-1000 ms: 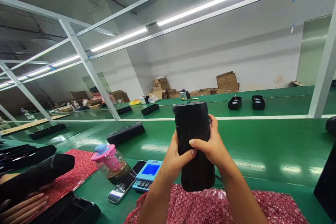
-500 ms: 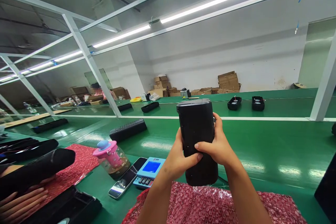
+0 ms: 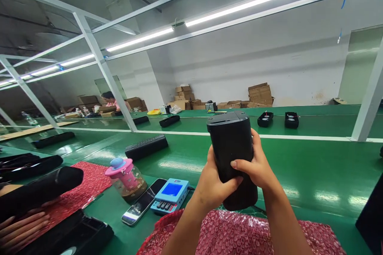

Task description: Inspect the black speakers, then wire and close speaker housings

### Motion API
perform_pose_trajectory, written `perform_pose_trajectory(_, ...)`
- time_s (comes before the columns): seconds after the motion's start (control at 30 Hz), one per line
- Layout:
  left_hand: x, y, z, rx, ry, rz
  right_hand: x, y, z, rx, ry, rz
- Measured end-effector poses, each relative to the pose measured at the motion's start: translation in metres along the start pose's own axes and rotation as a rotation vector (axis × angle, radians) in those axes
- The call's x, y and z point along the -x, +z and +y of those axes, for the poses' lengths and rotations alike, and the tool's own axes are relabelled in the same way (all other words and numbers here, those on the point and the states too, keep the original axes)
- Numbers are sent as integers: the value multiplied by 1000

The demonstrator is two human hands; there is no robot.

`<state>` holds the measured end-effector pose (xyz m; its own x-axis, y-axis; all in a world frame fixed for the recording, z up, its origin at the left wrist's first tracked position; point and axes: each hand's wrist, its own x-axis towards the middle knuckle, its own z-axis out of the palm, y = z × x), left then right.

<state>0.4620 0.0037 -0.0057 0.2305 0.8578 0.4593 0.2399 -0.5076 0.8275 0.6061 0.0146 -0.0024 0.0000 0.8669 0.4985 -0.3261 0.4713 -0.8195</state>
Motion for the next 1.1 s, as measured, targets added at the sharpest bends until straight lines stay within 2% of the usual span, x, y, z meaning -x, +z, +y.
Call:
perform_pose_trajectory(0.13, 0, -14, 0, 30, 78, -27, 5, 8, 2, 25, -71, 52)
perform_pose_trajectory(0.2, -1, -26, -2, 85, 112, -40, 8, 10, 2, 53, -92, -43)
perform_pose_trajectory(0.3, -2, -41, -8, 293, 147, -105, 11, 10, 0, 112, -57, -299)
perform_pose_trajectory(0.37, -4, -44, -13, 444, 151, -148, 11, 12, -1, 159, -44, -320)
perform_pose_trajectory(0.47, -15, -35, -33, 534, 143, -125, 10, 16, 1, 242, -109, -166)
perform_pose_trajectory(0.53, -27, -22, -56, 502, 115, -67, 9, 18, 3, 465, -237, -1)
perform_pose_trajectory(0.63, -46, 5, -102, 243, -32, 68, 6, 12, 8, 916, -514, 326)
perform_pose_trajectory(0.7, -52, 26, -131, 140, -125, 108, 2, 3, 11, 956, -570, 456)
perform_pose_trajectory(0.8, -47, 57, -163, -41, -237, 111, -6, -15, 11, 802, -399, 584)
perform_pose_trajectory(0.83, -44, 66, -169, -89, -271, 96, -9, -21, 10, 820, -325, 637)
perform_pose_trajectory(0.9, -37, 80, -179, -165, -313, 53, -15, -33, 11, 1001, -181, 710)
perform_pose_trajectory(1.0, -33, 87, -187, -232, -300, -1, -24, -53, 18, 1274, 192, 678)
perform_pose_trajectory(1.1, -33, 85, -192, -265, -264, -27, -34, -80, 38, 1315, 545, 622)
